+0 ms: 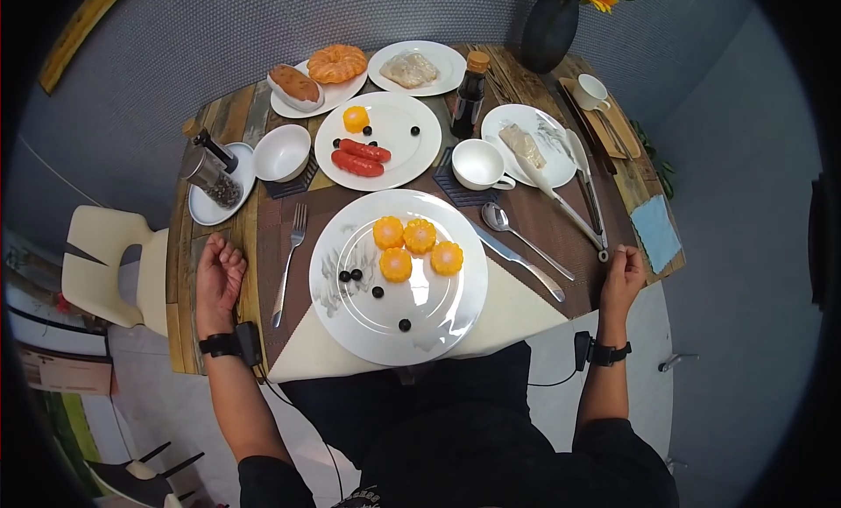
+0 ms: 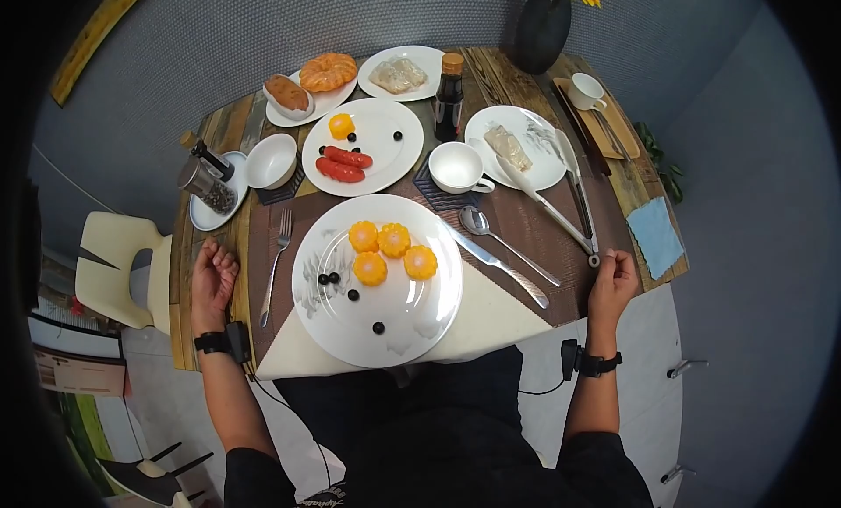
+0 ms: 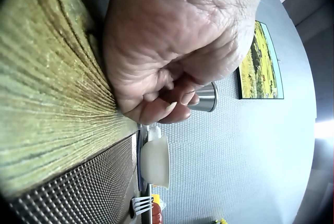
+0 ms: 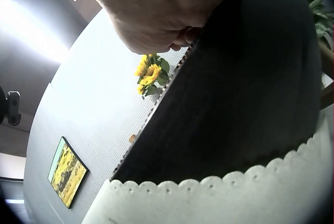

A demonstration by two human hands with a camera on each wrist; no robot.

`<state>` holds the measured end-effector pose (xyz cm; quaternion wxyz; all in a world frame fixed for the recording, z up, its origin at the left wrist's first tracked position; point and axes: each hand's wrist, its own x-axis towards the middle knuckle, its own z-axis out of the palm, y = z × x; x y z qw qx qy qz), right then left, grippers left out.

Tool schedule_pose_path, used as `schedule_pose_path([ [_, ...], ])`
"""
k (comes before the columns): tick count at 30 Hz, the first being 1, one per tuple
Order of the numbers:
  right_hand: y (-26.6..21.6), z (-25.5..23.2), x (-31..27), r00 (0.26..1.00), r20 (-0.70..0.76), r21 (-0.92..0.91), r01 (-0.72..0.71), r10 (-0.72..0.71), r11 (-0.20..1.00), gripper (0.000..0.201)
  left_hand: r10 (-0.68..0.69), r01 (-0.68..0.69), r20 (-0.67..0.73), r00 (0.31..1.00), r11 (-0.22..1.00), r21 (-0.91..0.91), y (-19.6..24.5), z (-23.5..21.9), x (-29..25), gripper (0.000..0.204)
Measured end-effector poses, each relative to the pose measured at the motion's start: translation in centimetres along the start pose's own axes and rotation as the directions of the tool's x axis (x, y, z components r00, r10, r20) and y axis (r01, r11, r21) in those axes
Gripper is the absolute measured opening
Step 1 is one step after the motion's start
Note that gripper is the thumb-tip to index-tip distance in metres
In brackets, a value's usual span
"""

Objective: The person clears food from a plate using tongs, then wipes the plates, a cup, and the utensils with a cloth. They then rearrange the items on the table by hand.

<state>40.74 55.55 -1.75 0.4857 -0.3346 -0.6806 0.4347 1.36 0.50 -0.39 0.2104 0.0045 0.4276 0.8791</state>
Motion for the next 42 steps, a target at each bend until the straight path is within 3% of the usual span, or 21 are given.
schedule_pose_path([
  [2, 0.1, 0.1, 0.0, 1.0, -0.007, -0.011, 0.002, -0.002, 1.0, 0.018, -0.012, 0.011, 0.068, 0.998, 1.0, 0.008, 0.0, -0.5, 0.1, 0.012],
  [9, 0.4, -0.1, 0.1, 1.0, 0.003, -0.023, -0.004, 0.004, 1.0, 0.018, -0.008, 0.008, -0.002, 1.0, 1.0, -0.005, -0.1, 0.4, -0.1, 0.011],
  [42, 0.0, 0.1, -0.1, 1.0, 0.004, -0.057, 0.025, -0.025, 0.998, 0.018, -0.002, 0.001, 0.018, 1.0, 0.999, 0.052, 0.0, 0.7, -0.2, 0.009],
])
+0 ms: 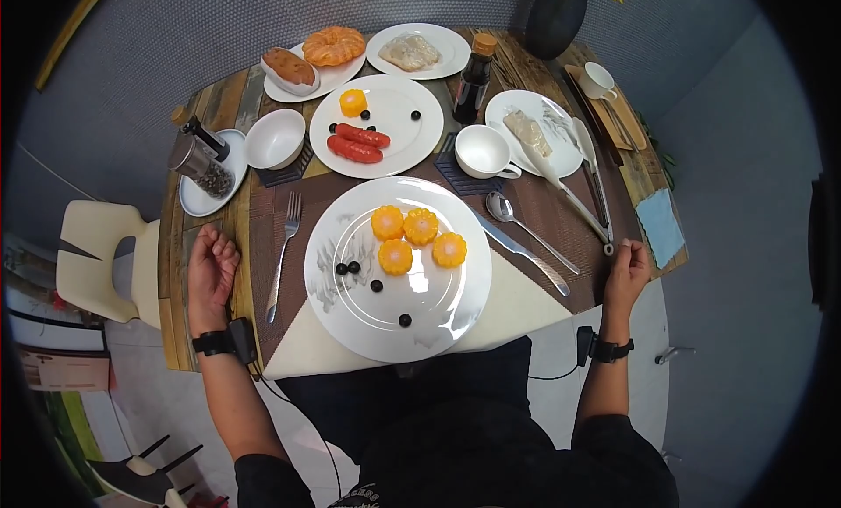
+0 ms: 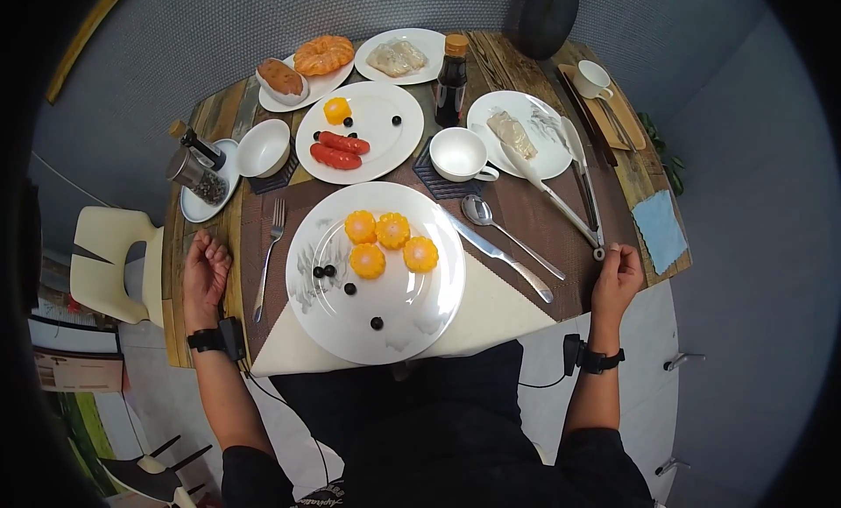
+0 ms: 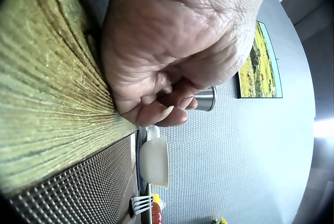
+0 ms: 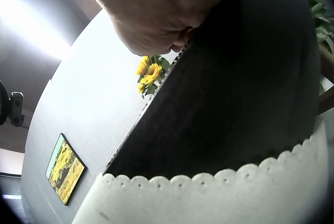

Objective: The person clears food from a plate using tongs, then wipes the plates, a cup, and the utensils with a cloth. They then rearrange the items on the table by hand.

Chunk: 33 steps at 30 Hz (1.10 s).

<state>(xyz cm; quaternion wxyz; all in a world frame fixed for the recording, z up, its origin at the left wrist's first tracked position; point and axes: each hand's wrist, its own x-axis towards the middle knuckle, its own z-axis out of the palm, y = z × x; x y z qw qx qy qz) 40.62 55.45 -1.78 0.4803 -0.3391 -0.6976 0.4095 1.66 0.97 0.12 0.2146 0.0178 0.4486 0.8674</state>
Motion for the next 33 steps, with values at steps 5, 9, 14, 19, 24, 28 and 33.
schedule_pose_path([
  [5, 0.25, -0.05, 0.04, 1.0, -0.008, 0.0, -0.014, 0.014, 1.0, 0.019, -0.001, 0.001, 0.003, 1.0, 1.0, -0.001, -0.07, -0.1, 0.01, 0.009],
  [9, 0.16, -0.1, 0.0, 1.0, -0.01, -0.004, -0.021, 0.021, 1.0, 0.019, 0.003, -0.003, 0.003, 1.0, 1.0, 0.017, -0.1, -0.26, 0.14, 0.009],
  [14, 0.02, -0.04, -0.01, 1.0, -0.004, -0.024, -0.021, 0.021, 1.0, 0.018, -0.01, 0.01, -0.001, 1.0, 1.0, 0.004, -0.01, -0.2, 0.03, 0.01],
  [19, -0.03, -0.02, -0.08, 1.0, -0.005, -0.004, -0.008, 0.008, 1.0, 0.018, -0.002, 0.002, -0.003, 1.0, 1.0, -0.001, -0.11, -0.38, 0.16, 0.01],
  [24, 0.06, -0.14, -0.04, 1.0, -0.003, -0.011, -0.014, 0.014, 1.0, 0.018, -0.004, 0.004, -0.014, 1.0, 1.0, -0.003, -0.12, -0.46, 0.25, 0.01],
  [28, -0.06, 0.03, -0.05, 1.0, -0.008, -0.006, -0.006, 0.006, 1.0, 0.018, -0.001, 0.001, -0.015, 1.0, 1.0, -0.014, -0.18, -0.6, 0.22, 0.01],
  [33, 0.1, -0.1, 0.01, 1.0, -0.009, -0.017, -0.018, 0.018, 1.0, 0.018, 0.001, -0.001, -0.017, 1.0, 1.0, -0.015, -0.2, -0.59, 0.22, 0.01],
])
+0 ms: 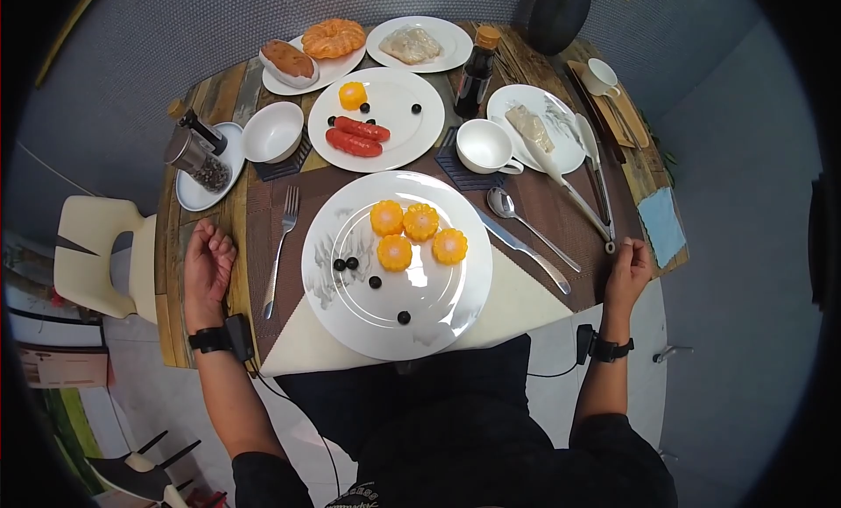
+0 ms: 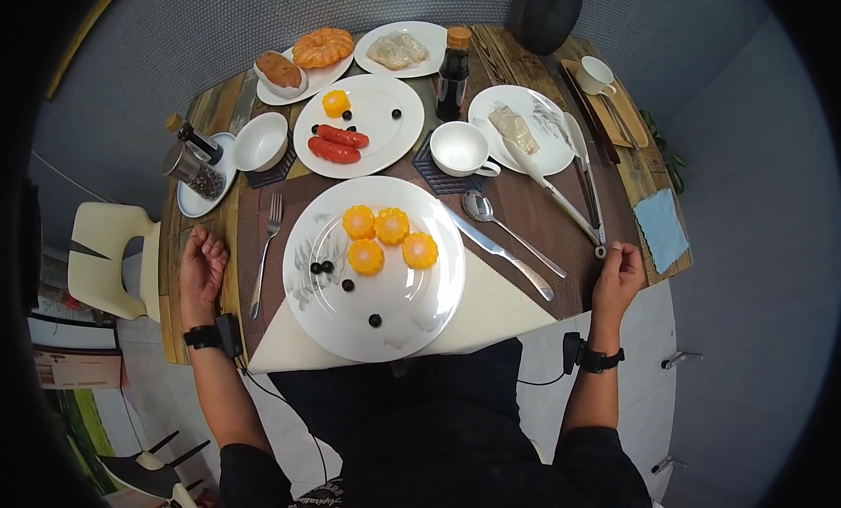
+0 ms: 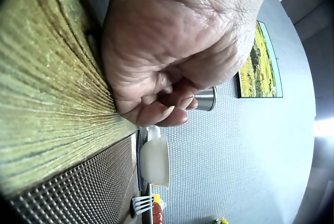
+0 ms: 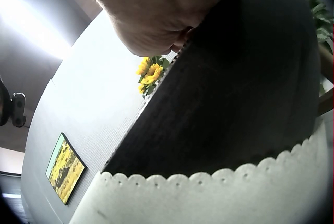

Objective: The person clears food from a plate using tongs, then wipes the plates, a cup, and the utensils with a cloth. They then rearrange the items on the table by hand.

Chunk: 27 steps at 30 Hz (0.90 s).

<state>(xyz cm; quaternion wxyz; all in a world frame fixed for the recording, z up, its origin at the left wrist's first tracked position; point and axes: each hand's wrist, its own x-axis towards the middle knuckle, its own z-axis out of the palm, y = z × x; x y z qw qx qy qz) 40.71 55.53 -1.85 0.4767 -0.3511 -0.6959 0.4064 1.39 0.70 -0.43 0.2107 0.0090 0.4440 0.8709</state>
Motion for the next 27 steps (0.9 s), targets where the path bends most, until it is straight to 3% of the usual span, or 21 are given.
schedule_pose_path([
  [27, -1.4, 0.8, -0.1, 1.0, 0.023, -0.006, 0.021, -0.021, 1.0, 0.014, -0.01, 0.007, -0.04, 0.999, 0.997, -0.071, 0.0, 0.4, 0.0, 0.008],
])
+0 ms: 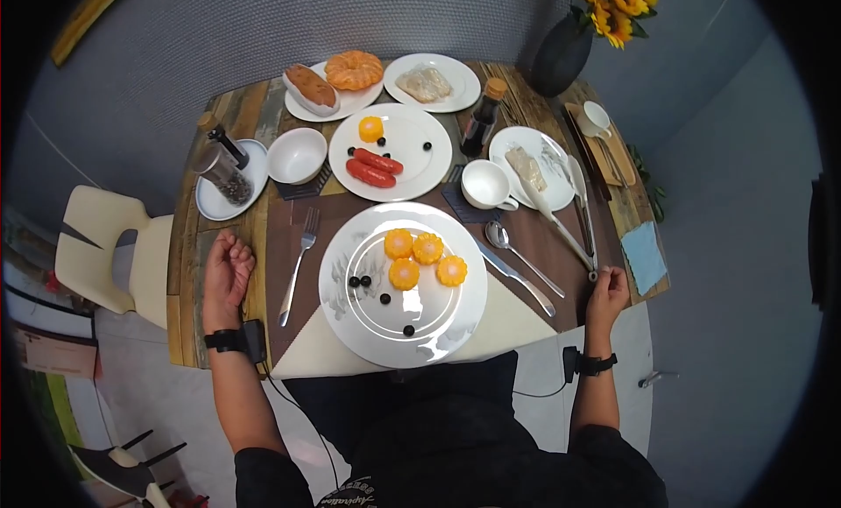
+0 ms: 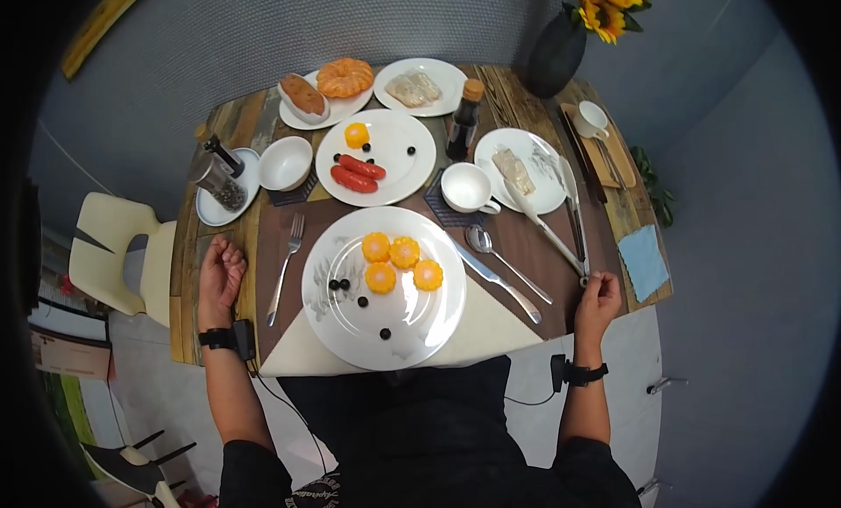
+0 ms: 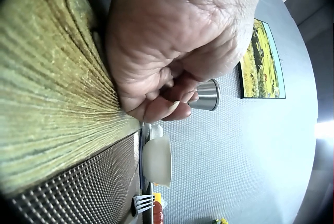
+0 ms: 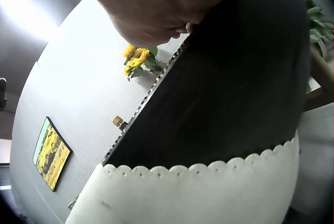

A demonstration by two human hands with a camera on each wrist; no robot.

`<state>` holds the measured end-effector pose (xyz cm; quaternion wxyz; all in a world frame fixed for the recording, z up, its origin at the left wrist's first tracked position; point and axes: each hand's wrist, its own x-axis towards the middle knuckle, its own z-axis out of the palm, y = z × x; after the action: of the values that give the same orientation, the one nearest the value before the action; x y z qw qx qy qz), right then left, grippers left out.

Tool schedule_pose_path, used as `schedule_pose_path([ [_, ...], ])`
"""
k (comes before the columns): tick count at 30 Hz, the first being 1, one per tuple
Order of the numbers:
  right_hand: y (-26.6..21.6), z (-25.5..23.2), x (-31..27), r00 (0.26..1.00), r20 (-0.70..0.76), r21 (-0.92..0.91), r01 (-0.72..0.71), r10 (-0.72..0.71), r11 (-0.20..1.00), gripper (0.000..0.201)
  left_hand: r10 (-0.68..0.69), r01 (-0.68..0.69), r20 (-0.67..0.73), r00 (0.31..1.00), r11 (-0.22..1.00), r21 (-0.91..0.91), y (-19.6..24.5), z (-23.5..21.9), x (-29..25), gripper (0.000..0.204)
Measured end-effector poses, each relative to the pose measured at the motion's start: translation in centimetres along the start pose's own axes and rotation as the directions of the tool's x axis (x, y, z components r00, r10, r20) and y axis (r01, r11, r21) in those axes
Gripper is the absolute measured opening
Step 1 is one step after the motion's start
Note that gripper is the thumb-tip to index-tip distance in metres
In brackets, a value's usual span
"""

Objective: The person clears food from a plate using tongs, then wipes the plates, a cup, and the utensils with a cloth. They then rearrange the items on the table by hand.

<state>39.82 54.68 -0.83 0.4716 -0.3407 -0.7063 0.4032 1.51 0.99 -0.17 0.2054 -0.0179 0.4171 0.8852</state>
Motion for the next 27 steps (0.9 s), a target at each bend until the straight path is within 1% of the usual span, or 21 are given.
schedule_pose_path([
  [2, 0.2, 0.08, 0.12, 1.0, -0.019, -0.017, -0.002, 0.002, 1.0, 0.009, 0.006, -0.006, -0.003, 1.0, 1.0, -0.027, 0.04, -0.09, 0.1, 0.008],
  [6, 0.09, 0.09, 0.16, 1.0, -0.025, -0.047, -0.019, 0.018, 0.999, 0.011, -0.004, 0.004, 0.002, 1.0, 0.997, -0.073, 0.05, -0.19, -0.03, 0.008],
  [8, -0.26, 0.25, 0.19, 0.998, -0.05, -0.151, 0.026, -0.034, 0.988, 0.016, -0.006, 0.008, 0.021, 1.0, 0.996, -0.087, 0.03, -0.47, 0.1, 0.009],
  [9, -0.32, 0.29, 0.23, 0.998, -0.048, -0.152, 0.023, -0.031, 0.988, 0.016, -0.008, 0.01, 0.018, 1.0, 0.996, -0.084, 0.04, -0.52, 0.14, 0.009],
  [11, -0.2, 0.1, 0.25, 0.998, -0.034, -0.23, 0.047, -0.057, 0.972, 0.02, -0.001, 0.003, 0.018, 1.0, 0.993, -0.116, -0.08, -0.57, 0.17, 0.009],
  [17, 0.12, 0.17, 0.4, 1.0, -0.02, -0.209, -0.016, 0.012, 0.978, 0.022, -0.001, 0.003, 0.019, 1.0, 0.993, -0.117, -0.1, -0.8, 0.45, 0.01],
  [21, 0.59, -0.08, 0.25, 1.0, -0.013, -0.252, -0.003, 0.0, 0.968, 0.022, -0.001, 0.005, 0.033, 0.999, 0.993, -0.117, -0.18, -0.81, 0.28, 0.01],
  [23, 0.41, 0.21, 0.46, 1.0, -0.003, -0.238, 0.017, -0.018, 0.971, 0.022, 0.009, -0.002, 0.05, 0.999, 0.99, -0.141, -0.13, -0.77, 0.43, 0.01],
  [27, 0.05, 0.38, 0.49, 0.999, 0.02, -0.295, 0.032, -0.027, 0.955, 0.021, 0.002, 0.003, 0.036, 0.999, 0.99, -0.138, 0.01, -0.54, 0.31, 0.01],
])
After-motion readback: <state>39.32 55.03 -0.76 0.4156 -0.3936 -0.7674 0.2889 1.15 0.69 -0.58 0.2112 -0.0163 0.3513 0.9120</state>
